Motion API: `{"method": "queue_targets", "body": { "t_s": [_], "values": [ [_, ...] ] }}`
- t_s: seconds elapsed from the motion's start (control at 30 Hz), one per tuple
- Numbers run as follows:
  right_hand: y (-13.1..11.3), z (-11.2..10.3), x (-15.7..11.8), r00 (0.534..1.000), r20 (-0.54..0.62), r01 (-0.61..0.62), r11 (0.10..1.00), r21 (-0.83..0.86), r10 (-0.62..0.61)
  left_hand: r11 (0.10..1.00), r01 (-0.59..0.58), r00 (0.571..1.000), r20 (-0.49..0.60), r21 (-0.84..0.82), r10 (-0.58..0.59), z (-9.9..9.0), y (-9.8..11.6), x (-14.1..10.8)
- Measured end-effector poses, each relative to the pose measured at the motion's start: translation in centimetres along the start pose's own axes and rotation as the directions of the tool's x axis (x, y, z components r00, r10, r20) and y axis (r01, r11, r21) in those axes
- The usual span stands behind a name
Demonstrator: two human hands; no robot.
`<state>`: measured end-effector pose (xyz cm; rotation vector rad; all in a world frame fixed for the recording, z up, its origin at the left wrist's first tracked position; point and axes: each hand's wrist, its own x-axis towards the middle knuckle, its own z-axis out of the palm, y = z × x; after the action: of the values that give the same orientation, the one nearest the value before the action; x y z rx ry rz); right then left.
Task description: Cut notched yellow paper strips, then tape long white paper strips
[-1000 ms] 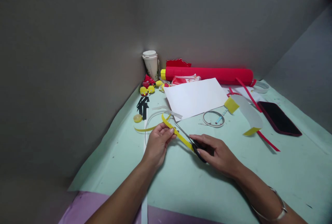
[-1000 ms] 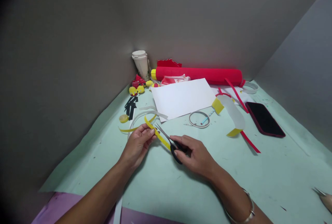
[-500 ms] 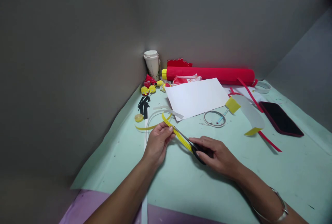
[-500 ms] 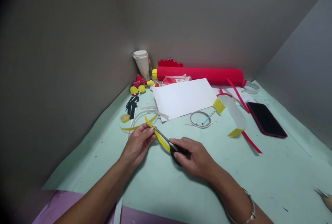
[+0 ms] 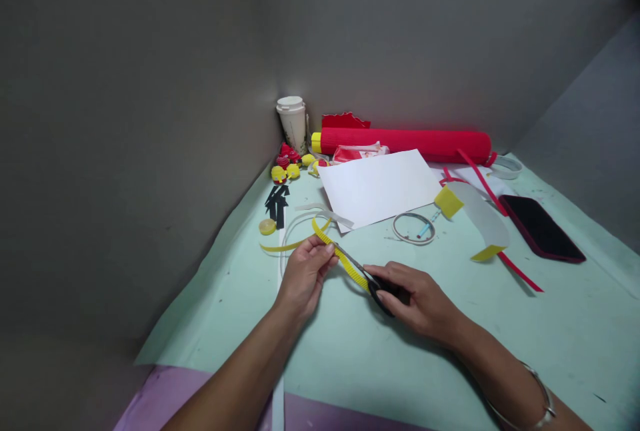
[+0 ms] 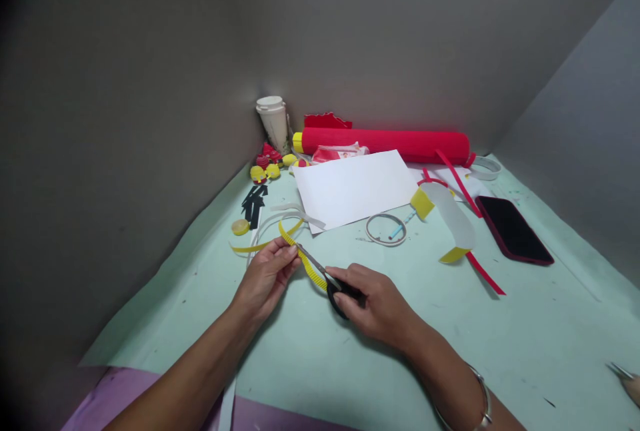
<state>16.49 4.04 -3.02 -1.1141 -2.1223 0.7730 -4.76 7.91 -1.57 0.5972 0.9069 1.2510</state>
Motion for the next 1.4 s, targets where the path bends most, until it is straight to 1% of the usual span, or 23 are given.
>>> {"method": "queue_targets", "body": {
  "t_s": [0.17,0.87,1.27,1.4],
  "values": [
    [-0.06,-0.04,-0.06,1.0,-0.004,-0.021,1.0,-0.002,0.021,1.0,0.001,1.0,-0.002,0.011,-0.001,0.04,0.05,0.0],
    [-0.19,-0.02,0.0,1.0,-0.002,-0.028,1.0,-0.001,0.028,1.0,-0.005,1.0,0.014,0.024,0.004,-0.02,-0.21,-0.05],
    [0.01,0.05,-0.08,1.0,0.001,0.0,0.999,-0.05,0.0,1.0,0.0,1.0,0.002,0.009,0.0,0.1,-0.01,-0.12],
    [-0.04,0.07,-0.09,1.0,-0.014,0.014,0.999,-0.052,-0.015,1.0,-0.001,1.0,0.004,0.001,0.001,0.1,-0.08,-0.13]
  ]
}}
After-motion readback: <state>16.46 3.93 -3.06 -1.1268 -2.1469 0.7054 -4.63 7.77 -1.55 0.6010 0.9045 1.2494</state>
